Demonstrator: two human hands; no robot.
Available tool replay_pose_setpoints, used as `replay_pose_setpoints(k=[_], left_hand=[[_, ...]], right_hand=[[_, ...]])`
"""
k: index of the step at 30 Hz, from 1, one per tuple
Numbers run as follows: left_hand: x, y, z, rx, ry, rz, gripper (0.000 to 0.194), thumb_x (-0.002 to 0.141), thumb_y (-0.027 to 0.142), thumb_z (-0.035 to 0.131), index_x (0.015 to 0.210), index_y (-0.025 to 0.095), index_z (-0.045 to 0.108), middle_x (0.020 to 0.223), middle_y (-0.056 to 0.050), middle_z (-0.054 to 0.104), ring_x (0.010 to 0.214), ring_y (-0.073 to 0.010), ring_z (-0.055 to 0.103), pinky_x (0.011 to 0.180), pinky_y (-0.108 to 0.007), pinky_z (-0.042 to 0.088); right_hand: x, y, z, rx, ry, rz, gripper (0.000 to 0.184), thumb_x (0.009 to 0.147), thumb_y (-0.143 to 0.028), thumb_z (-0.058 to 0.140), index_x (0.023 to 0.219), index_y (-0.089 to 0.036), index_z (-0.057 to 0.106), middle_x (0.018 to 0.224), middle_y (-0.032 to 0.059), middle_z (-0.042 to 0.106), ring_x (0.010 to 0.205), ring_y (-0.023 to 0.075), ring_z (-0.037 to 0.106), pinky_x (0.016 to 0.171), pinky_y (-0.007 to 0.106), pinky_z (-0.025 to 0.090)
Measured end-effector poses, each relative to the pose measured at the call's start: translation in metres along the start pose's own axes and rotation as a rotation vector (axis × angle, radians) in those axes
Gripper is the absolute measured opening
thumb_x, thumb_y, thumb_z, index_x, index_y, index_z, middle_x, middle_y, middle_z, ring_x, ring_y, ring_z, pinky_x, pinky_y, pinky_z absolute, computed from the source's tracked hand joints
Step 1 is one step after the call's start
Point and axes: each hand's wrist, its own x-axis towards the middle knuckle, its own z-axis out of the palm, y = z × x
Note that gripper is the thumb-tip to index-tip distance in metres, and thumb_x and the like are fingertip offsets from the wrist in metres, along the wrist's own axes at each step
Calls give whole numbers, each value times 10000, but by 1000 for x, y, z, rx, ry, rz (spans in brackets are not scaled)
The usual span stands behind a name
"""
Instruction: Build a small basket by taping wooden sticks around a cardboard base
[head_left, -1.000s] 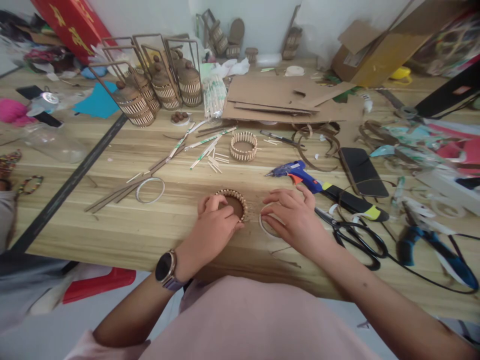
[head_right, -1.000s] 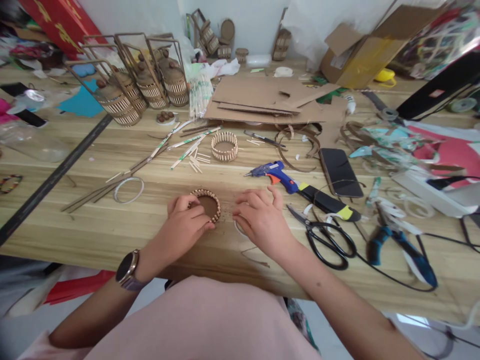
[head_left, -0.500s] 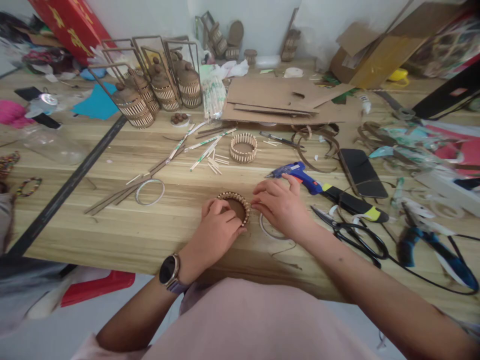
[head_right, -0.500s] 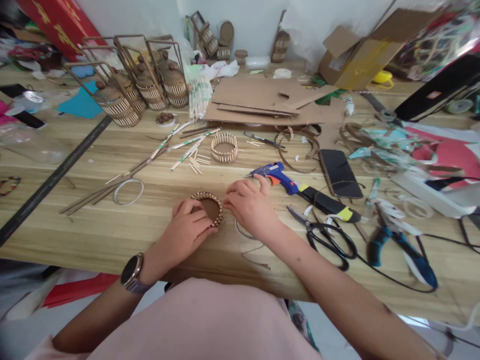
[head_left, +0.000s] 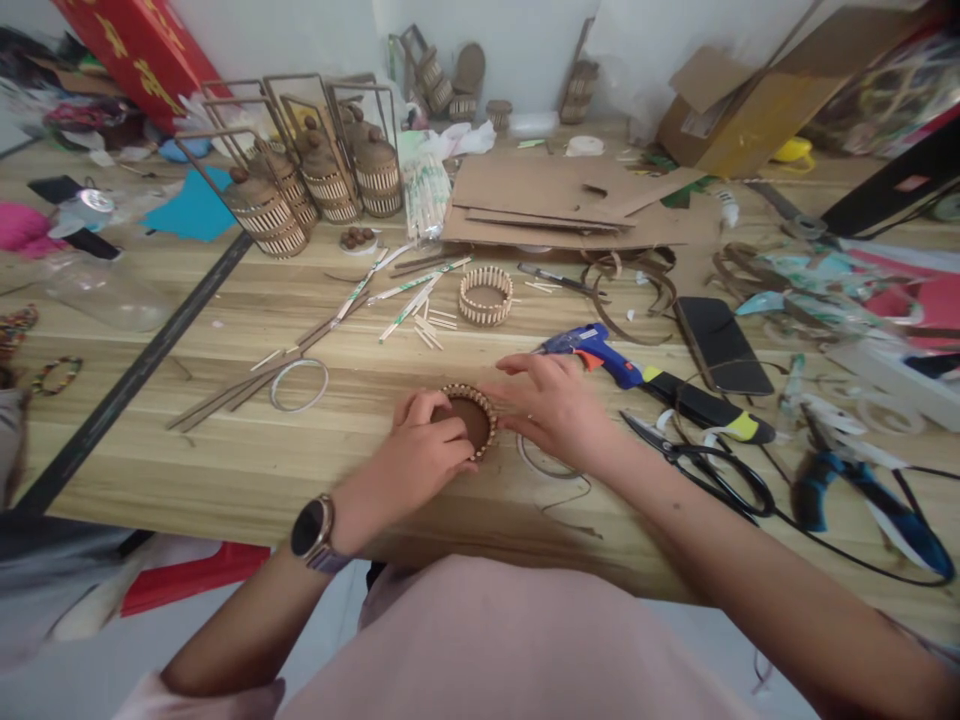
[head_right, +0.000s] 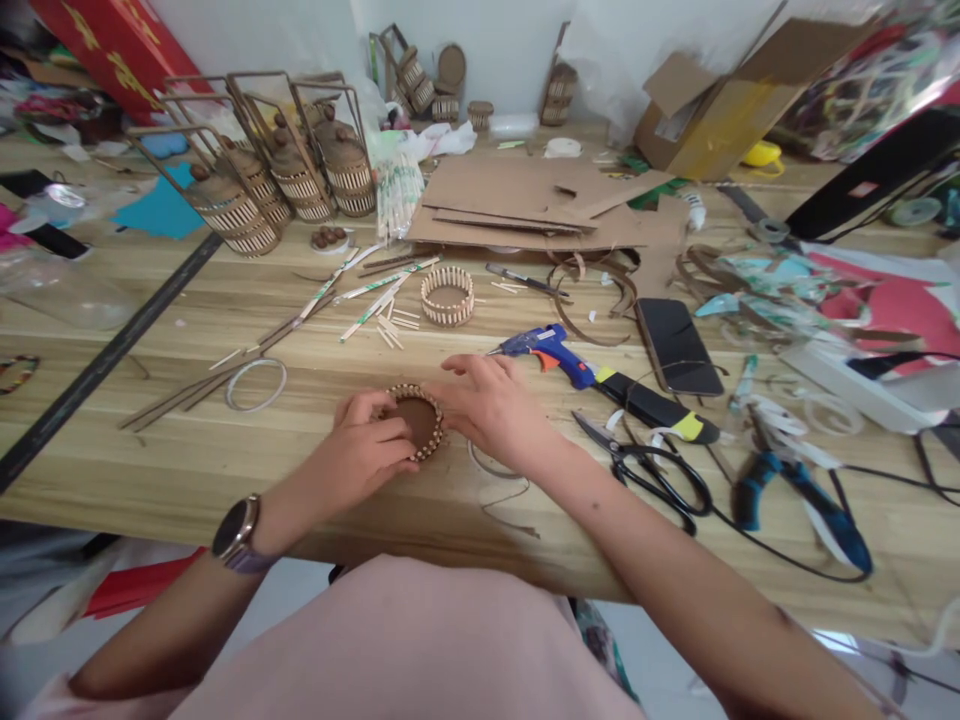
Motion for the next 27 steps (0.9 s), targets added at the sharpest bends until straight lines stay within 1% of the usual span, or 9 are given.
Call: replay_pose_setpoints(k=[2, 5, 8, 10, 12, 15, 17, 22, 27], left_hand=[[-3, -13, -5, 74, 6, 34, 65, 887, 239, 671, 837, 226, 710, 1022, -34, 673, 1221, -331, 350, 1039, -537, 327], [-3, -28, -16, 159, 7, -1, 50, 854, 196, 700, 851, 235, 732, 1304, -34, 581, 1331, -382, 244, 1072, -595, 300], [1, -28, -24, 157, -2, -28, 139, 837, 244, 731, 975, 230, 730, 1387, -72, 528, 1367, -384, 236, 1090, -625, 298], [4, -18, -23, 123, 13, -31, 250, 832, 333, 741, 1050, 212, 712, 1351, -91, 560, 1349, -380, 283, 1089, -614, 319], [8, -5, -18, 94, 49, -58, 288, 835, 383, 733, 1042, 184, 710, 1227, -94, 632, 1294, -375, 353, 1069, -589, 353], [11, 12, -7, 85, 96, -129, 142, 882, 293, 687, 867, 156, 722, 931, -75, 687, 1192, -354, 436, 997, -547, 406], [11, 17, -1, 80, 118, -156, 140, 908, 237, 648, 810, 162, 715, 833, -61, 674, 1153, -344, 450, 962, -538, 412], [7, 15, 4, 62, 162, -155, 151, 929, 210, 611, 816, 184, 707, 817, -48, 667, 1124, -320, 434, 940, -522, 387], [7, 13, 6, 14, 177, -171, 212, 964, 230, 548, 844, 191, 718, 866, -46, 689, 1129, -326, 414, 947, -539, 362]], right_hand=[[2, 1, -2, 31, -51, -89, 247, 912, -267, 625, 1147, -257, 700, 1303, 137, 576, 1138, 271, 553, 941, 436, 413], [6, 1, -1, 49, -96, -135, 148, 902, -240, 634, 1019, -243, 724, 1316, 124, 571, 1158, 279, 528, 955, 439, 417], [8, 2, 5, 69, -85, -167, 93, 908, -202, 617, 940, -210, 705, 1253, 116, 611, 1159, 269, 521, 965, 428, 412], [8, 3, 11, 97, -68, -198, 96, 924, -199, 594, 923, -204, 690, 1153, 98, 653, 1139, 254, 524, 965, 415, 409], [7, 3, 14, 123, -62, -214, 100, 933, -216, 584, 924, -203, 682, 1036, 80, 679, 1104, 248, 528, 950, 406, 408], [5, -1, 13, 126, -62, -206, 111, 939, -226, 574, 919, -197, 679, 923, 70, 685, 1052, 253, 523, 911, 397, 410], [4, -3, 10, 120, -59, -199, 105, 936, -218, 577, 934, -187, 677, 902, 69, 685, 1023, 253, 522, 886, 387, 413], [1, -2, 7, 139, -56, -197, 100, 923, -202, 594, 975, -191, 678, 1044, 75, 688, 1039, 248, 508, 889, 383, 402], [1, -1, 8, 161, -74, -185, 138, 948, -201, 548, 934, -200, 685, 969, 58, 696, 1076, 256, 488, 921, 405, 368]])
